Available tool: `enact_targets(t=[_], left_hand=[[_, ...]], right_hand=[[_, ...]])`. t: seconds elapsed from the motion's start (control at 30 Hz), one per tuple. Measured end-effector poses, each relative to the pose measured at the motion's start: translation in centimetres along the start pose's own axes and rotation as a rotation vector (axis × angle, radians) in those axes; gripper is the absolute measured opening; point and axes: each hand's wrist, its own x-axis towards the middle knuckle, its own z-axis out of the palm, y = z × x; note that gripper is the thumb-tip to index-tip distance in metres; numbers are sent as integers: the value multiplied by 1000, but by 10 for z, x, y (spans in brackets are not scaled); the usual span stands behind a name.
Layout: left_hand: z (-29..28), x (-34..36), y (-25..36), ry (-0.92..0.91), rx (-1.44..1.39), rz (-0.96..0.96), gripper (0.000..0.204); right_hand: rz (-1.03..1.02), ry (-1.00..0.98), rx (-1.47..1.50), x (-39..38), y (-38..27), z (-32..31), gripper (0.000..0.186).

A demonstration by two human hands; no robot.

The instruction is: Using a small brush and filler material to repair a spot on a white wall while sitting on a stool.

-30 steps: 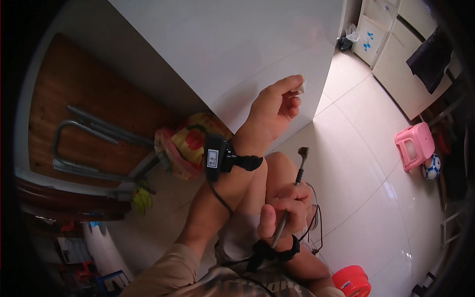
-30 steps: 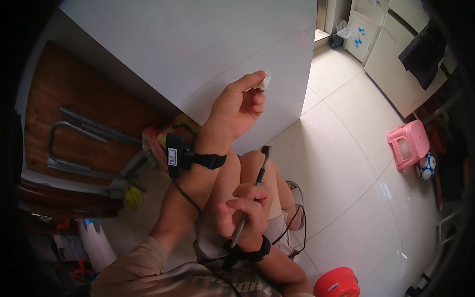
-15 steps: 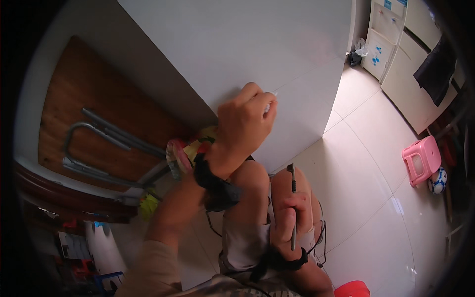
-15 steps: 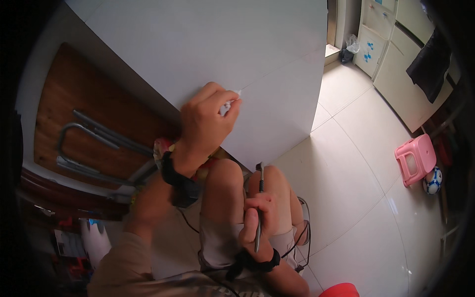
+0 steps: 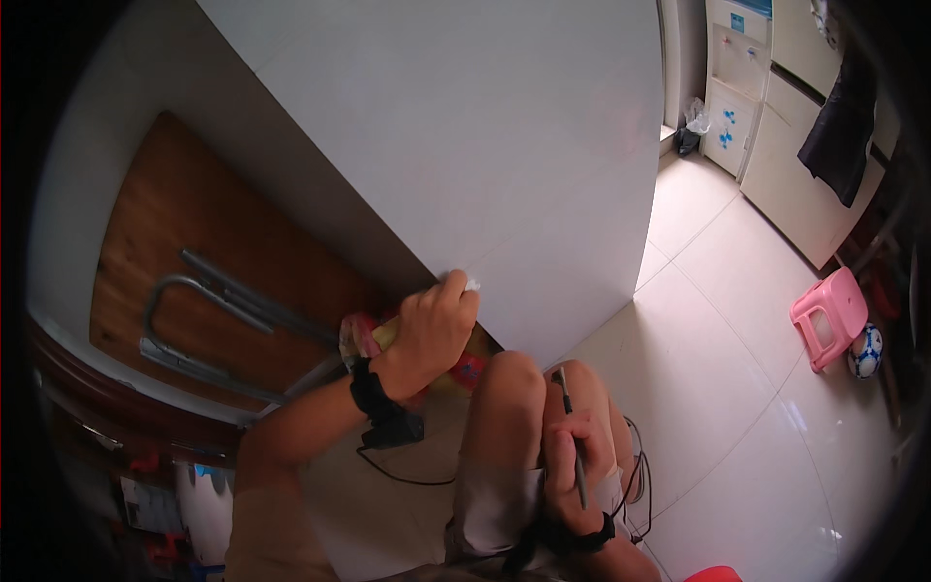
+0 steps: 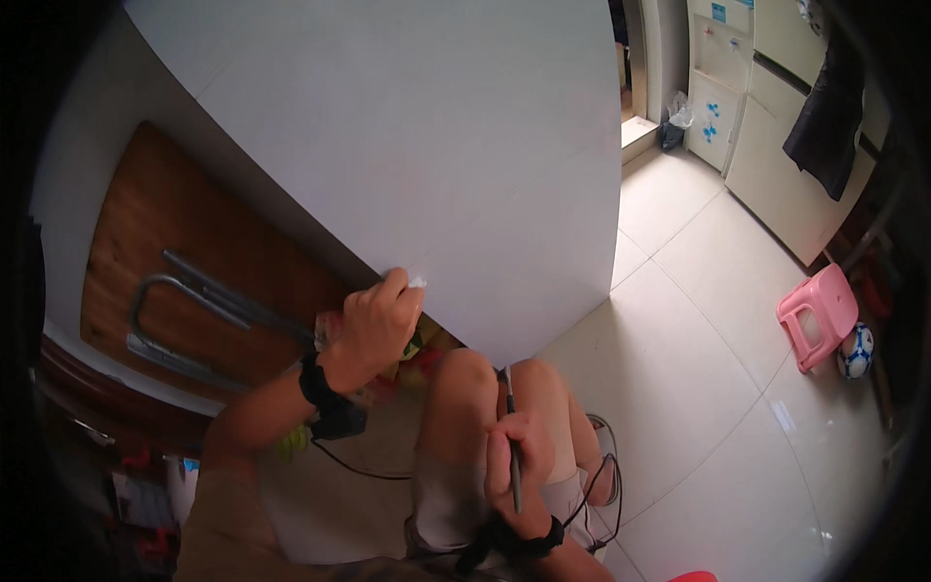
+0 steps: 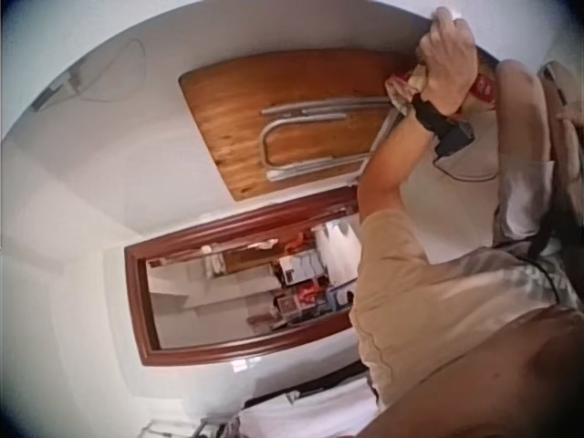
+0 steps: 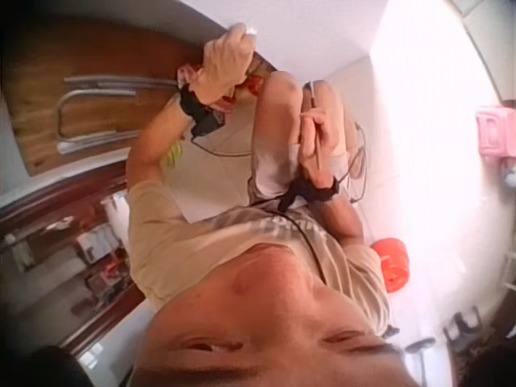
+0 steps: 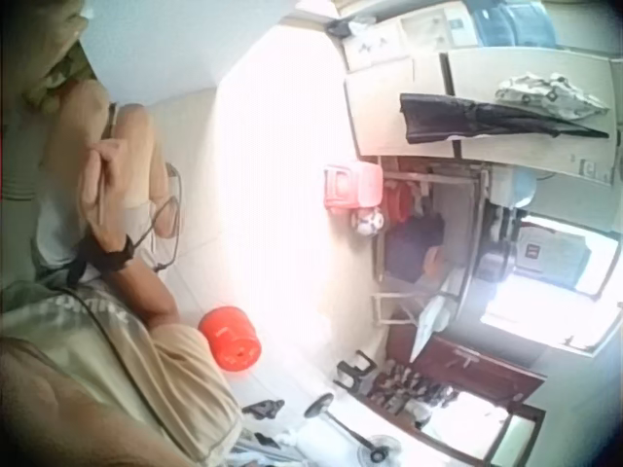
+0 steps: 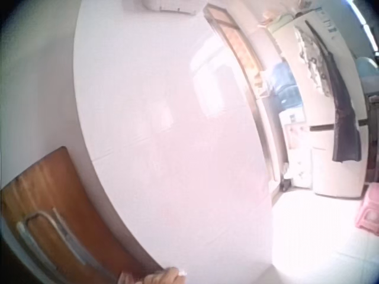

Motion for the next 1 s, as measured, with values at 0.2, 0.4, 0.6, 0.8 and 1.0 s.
enact_targets(t=[0.2,0.4,0.6,0.8,1.0], left_hand=[[-61,41,-24,318,120,-11,15],[-86,68,-37,496,25,-101,21],[-28,0,-8,203,-66,-152,18],[-7,-42,25,104,-524,-490,11],[-4,-87,53,375,-963,-925,8]], right_hand=[[-1,-10,-22,1,0,-1,7],[22,-31,-4,4,0,4,4],[16,-67,-12,-1,0,-5,4],[71,-95,-42,3,-8,-12,10],[13,-121,77,12,9,0,25]])
